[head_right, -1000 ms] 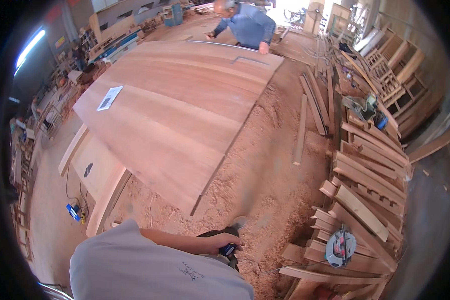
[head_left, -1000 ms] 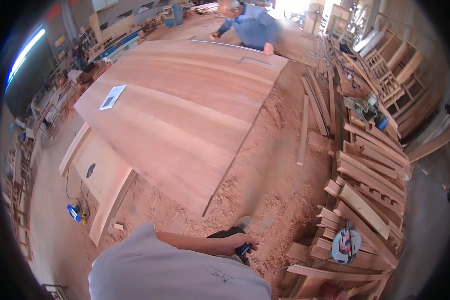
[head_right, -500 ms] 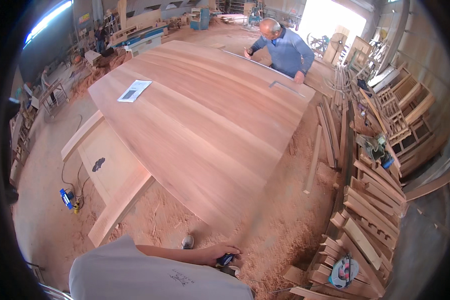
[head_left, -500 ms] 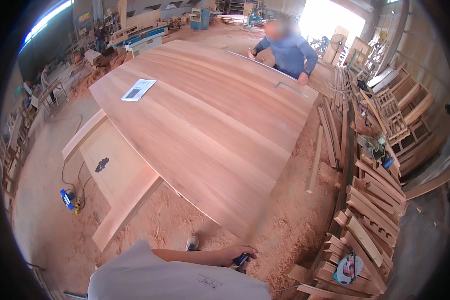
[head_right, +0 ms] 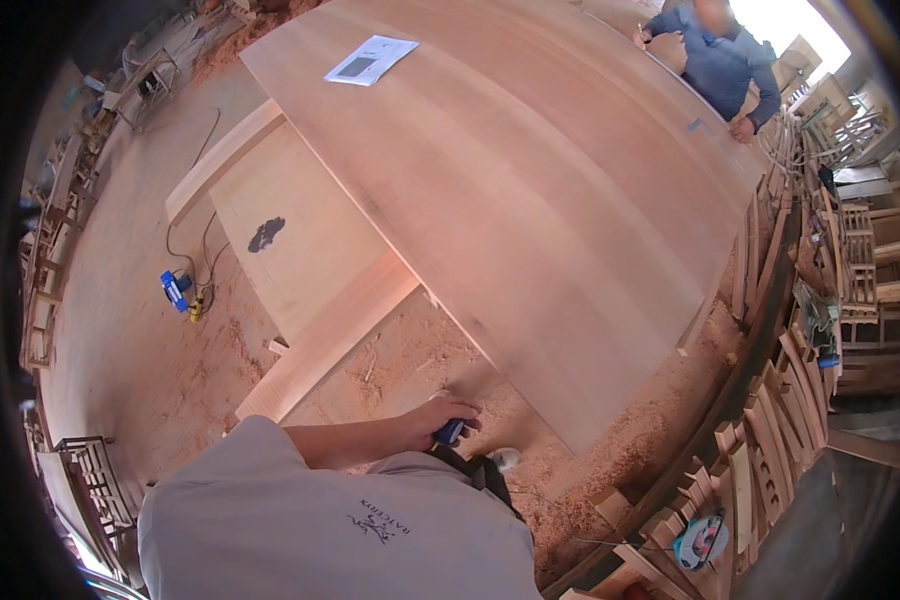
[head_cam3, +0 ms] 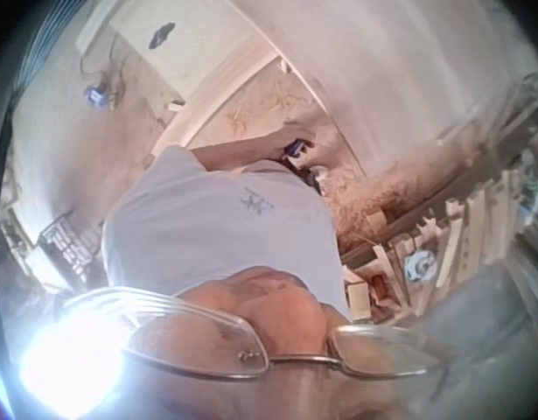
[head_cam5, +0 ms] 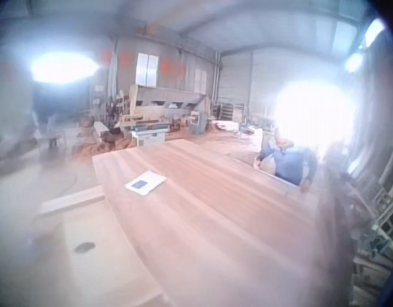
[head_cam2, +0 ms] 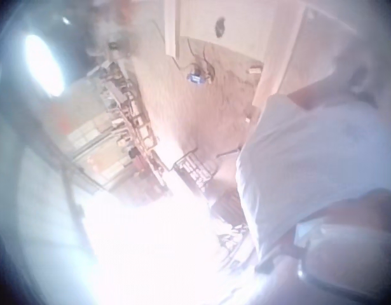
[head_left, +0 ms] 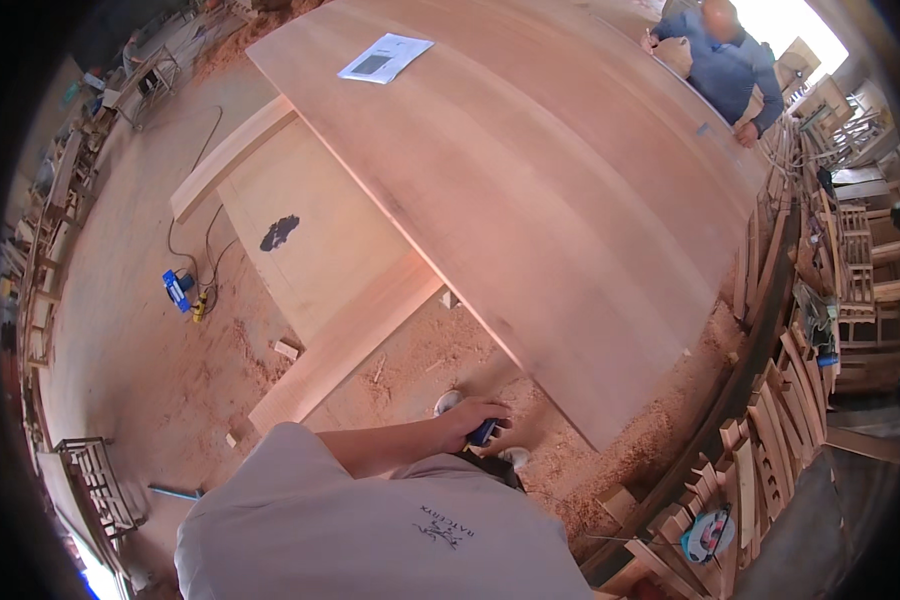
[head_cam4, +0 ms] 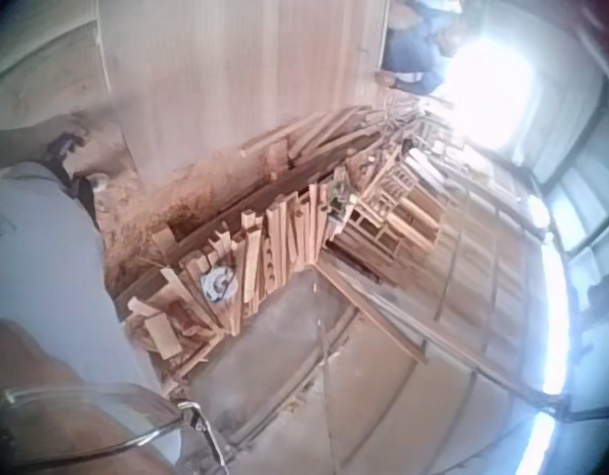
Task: The person measures a large wooden panel with a tape measure and marks several points with a pencil. The person briefly picks up a circular saw but does not use it. The task occurs in a woodworking shop with sawdust and lumber visible.
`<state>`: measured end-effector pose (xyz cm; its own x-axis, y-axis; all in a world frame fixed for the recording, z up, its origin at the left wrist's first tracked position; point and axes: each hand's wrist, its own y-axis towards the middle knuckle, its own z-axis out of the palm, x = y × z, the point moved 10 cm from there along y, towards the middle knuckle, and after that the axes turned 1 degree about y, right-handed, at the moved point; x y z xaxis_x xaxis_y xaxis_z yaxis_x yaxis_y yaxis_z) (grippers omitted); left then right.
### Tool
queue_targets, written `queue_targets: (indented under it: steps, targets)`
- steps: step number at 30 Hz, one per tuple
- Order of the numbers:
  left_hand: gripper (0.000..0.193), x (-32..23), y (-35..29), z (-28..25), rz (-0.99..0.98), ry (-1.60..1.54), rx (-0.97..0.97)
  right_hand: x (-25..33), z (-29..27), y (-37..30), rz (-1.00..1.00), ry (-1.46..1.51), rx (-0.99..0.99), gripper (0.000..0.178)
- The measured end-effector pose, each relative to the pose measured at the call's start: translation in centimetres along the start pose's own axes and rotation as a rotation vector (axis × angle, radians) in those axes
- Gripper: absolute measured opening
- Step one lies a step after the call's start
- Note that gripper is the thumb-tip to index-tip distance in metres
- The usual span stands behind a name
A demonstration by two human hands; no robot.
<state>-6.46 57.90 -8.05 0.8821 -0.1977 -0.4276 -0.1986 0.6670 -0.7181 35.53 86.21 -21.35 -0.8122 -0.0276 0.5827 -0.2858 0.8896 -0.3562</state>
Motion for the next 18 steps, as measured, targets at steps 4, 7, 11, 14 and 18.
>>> queue_targets:
  steps: [4,7,11,14,18]
  targets:
    - [0.027,0.1,-0.7,-0.1,-0.014,-0.019,0.009,-2.6,1.7,-1.8,0.067,-0.009,0.039,0.030]
    - [0.028,-0.2,-1.0,-0.7,-0.010,-0.012,-0.034,-4.7,3.0,-3.3,0.111,0.021,0.066,0.031]
    - [0.037,0.3,-0.7,-2.5,0.064,-0.002,-0.074,-8.2,4.0,-6.3,0.180,0.129,0.115,0.031]
    - [0.043,-0.1,-0.5,-1.2,0.044,0.018,0.002,-12.1,2.2,-7.9,0.234,0.251,0.113,0.032]
    - [0.041,-0.7,0.0,-3.2,0.010,0.085,-0.025,-8.0,2.5,-10.4,0.230,0.018,0.141,0.031]
